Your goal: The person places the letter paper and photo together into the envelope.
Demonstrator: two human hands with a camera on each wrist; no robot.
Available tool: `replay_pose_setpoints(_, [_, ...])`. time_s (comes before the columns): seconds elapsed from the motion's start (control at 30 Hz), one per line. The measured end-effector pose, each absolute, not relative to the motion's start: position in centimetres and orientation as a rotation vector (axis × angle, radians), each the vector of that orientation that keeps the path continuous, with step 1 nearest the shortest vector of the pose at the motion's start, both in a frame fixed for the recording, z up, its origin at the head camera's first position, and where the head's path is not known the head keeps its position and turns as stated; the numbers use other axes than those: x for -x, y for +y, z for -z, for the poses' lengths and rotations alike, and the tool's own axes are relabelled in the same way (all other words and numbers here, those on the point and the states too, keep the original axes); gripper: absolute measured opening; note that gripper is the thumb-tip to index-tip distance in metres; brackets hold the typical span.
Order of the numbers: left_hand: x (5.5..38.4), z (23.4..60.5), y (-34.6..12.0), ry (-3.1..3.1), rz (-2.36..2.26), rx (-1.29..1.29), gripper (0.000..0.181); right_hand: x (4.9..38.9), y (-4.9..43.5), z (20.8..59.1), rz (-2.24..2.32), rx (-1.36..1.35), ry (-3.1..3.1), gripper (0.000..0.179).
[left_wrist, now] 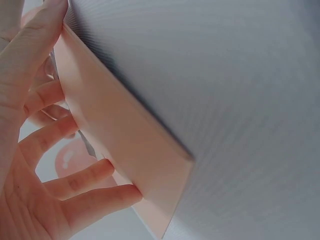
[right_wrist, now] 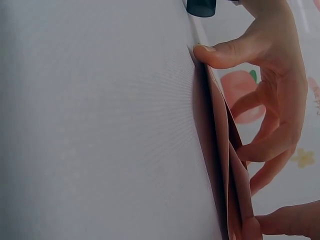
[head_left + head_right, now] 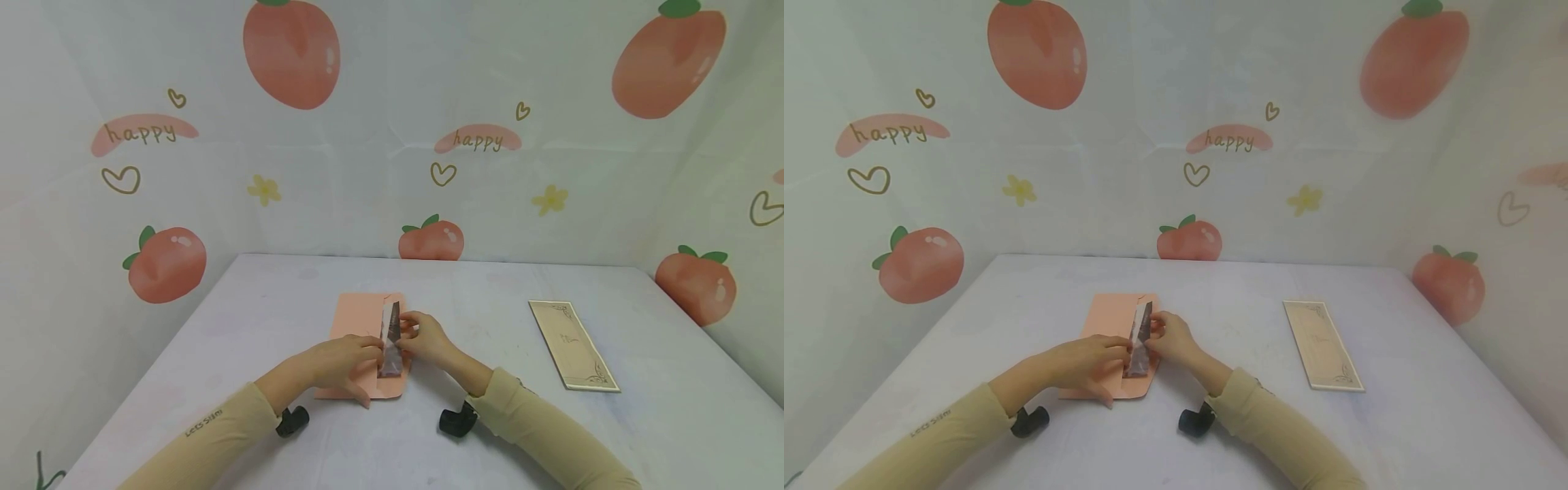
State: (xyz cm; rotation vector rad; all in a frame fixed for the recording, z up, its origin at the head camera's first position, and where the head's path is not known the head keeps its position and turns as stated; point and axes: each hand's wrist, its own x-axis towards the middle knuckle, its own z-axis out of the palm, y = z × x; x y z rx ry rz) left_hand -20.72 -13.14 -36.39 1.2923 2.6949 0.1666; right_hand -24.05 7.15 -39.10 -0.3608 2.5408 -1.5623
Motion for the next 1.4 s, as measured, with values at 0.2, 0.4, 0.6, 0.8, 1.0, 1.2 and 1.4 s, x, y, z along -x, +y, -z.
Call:
replay_pose_setpoints(0.2, [20.9,36.71,-13.11,2.7,-0.137,-1.251,0.058,24.14,6.95,39.25,1.562,0.387,2.558,0.054])
replay_pose_setpoints(0.4, [20.93,36.75,-13.08,2.712,-0.094,-1.265,0.059,24.21,6.87,39.28,1.564,0.38,2.539,0.055])
replay_pose_setpoints(0.6, [20.94,36.77,-13.12,2.711,-0.091,-1.289,0.059,24.13,6.67,39.23,1.553,0.388,2.542,0.054])
replay_pose_setpoints(0.8, [20.86,36.58,-13.09,2.71,-0.072,-1.317,0.061,24.09,6.45,39.18,1.53,0.389,2.558,0.053])
replay_pose_setpoints(1.0, [20.95,36.65,-13.15,2.702,-0.098,-1.3,0.063,24.05,6.36,39.31,1.507,0.447,2.596,0.051])
replay_pose_setpoints(1.2, [20.96,36.66,-13.13,2.695,-0.138,-1.272,0.059,24.02,6.24,39.32,1.481,0.468,2.596,0.051])
replay_pose_setpoints(1.4, [20.86,36.54,-13.02,2.691,-0.147,-1.244,0.059,23.85,6.15,39.2,1.484,0.467,2.582,0.051])
